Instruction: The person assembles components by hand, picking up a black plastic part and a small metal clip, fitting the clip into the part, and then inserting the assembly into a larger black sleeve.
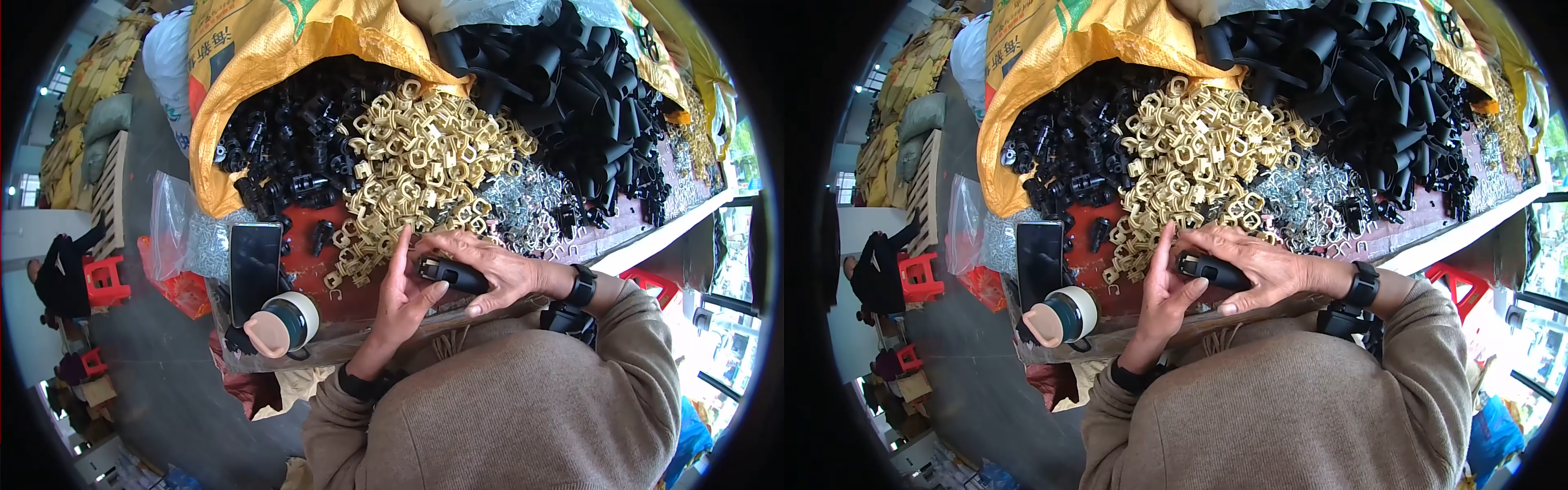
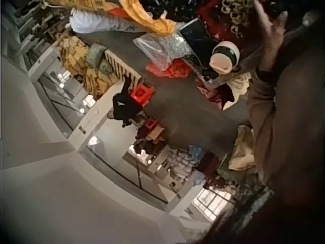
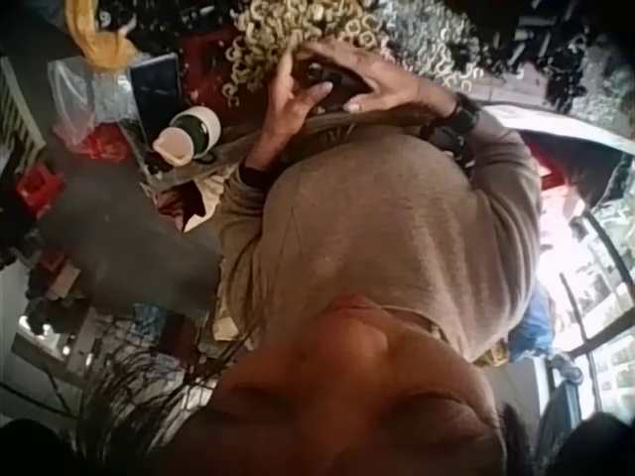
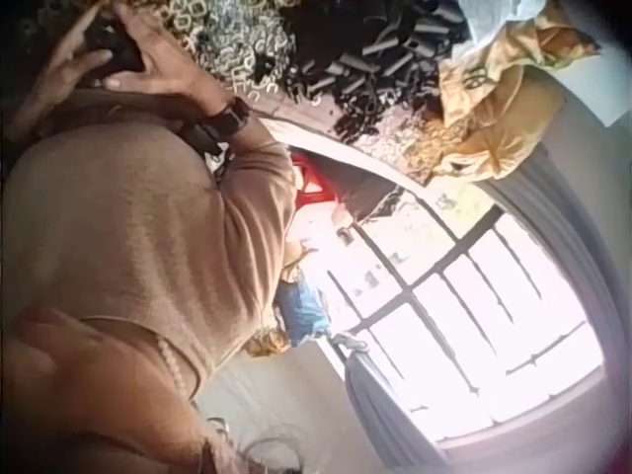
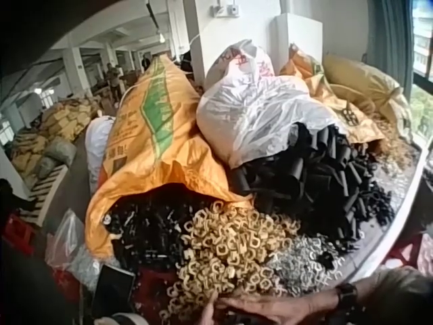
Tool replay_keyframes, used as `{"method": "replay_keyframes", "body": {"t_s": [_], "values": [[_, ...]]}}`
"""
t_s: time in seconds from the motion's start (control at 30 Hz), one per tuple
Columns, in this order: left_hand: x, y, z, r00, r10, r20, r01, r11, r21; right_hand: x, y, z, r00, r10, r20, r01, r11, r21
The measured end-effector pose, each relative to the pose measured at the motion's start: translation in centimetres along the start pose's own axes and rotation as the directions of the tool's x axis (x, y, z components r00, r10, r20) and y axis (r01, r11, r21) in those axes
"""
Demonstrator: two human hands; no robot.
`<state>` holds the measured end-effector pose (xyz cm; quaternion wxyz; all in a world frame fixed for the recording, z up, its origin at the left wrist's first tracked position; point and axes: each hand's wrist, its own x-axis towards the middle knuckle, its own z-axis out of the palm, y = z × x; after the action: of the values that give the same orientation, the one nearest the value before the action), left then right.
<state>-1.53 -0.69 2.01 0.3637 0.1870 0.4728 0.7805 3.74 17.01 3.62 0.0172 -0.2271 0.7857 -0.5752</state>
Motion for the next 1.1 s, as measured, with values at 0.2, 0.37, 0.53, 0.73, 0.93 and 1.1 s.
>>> {"method": "replay_keyframes", "body": {"t_s": [0.2,0.37,0.53,0.73,0.93,1.1], "values": [[-0.3,-0.2,-0.4,0.998,-0.062,0.009,0.063,0.998,-0.022,0.7,0.8,0.5,0.997,-0.002,0.074,-0.009,0.989,0.146],[0.1,0.0,-0.2,0.989,-0.144,-0.024,0.138,0.978,-0.159,0.9,0.9,0.5,0.998,-0.05,-0.023,0.053,0.991,0.123],[0.8,0.0,0.4,0.993,-0.118,0.019,0.12,0.97,-0.21,1.2,0.9,0.3,0.984,-0.102,-0.144,0.125,0.98,0.158],[0.5,-0.3,0.4,0.979,-0.2,0.04,0.203,0.942,-0.268,1.2,0.6,0.3,0.983,0.003,-0.186,0.075,0.909,0.41],[0.7,0.3,1.0,0.97,-0.206,0.129,0.229,0.95,-0.212,1.3,0.0,0.4,0.982,0.107,-0.154,0.016,0.772,0.636],[0.7,0.3,0.9,0.955,-0.262,0.142,0.289,0.93,-0.229,1.4,0.1,0.6,0.981,0.145,-0.126,-0.022,0.734,0.679]]}}
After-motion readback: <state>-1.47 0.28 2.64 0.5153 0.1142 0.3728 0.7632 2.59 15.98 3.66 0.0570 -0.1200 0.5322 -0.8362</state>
